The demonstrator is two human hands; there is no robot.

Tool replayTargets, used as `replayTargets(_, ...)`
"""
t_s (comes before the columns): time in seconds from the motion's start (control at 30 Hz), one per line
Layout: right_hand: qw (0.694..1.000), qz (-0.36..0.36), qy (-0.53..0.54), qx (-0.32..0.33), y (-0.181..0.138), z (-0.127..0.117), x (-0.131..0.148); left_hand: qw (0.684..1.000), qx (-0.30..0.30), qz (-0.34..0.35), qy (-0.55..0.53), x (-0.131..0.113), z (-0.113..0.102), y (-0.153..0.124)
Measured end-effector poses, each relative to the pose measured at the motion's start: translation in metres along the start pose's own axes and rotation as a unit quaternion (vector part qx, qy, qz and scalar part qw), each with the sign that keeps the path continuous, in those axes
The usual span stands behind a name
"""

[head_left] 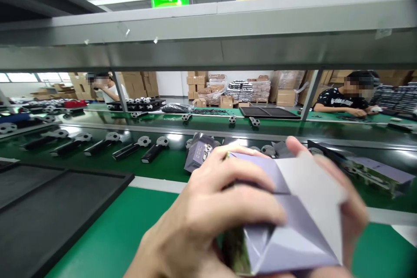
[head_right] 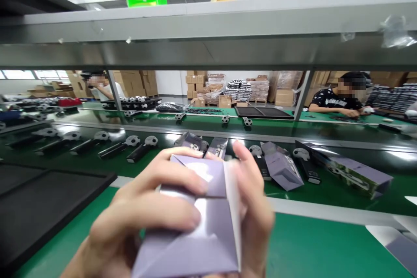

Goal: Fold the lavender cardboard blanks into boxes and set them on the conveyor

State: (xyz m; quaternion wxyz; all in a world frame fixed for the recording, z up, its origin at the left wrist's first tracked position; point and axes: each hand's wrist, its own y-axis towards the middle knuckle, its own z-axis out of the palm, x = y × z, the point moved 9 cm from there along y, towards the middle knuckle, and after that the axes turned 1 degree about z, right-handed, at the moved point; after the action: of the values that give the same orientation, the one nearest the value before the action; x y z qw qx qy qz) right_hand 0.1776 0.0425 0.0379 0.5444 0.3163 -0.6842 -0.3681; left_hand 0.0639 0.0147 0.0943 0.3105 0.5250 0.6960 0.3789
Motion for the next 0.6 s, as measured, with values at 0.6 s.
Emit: replayTargets(0.6, 0.98, -0.026, -0.16, 0.116, 0.025, 0.008, -0.025, 0.889, -0.093, -0.284, 0.348, 0.095, -0.106, -0.102)
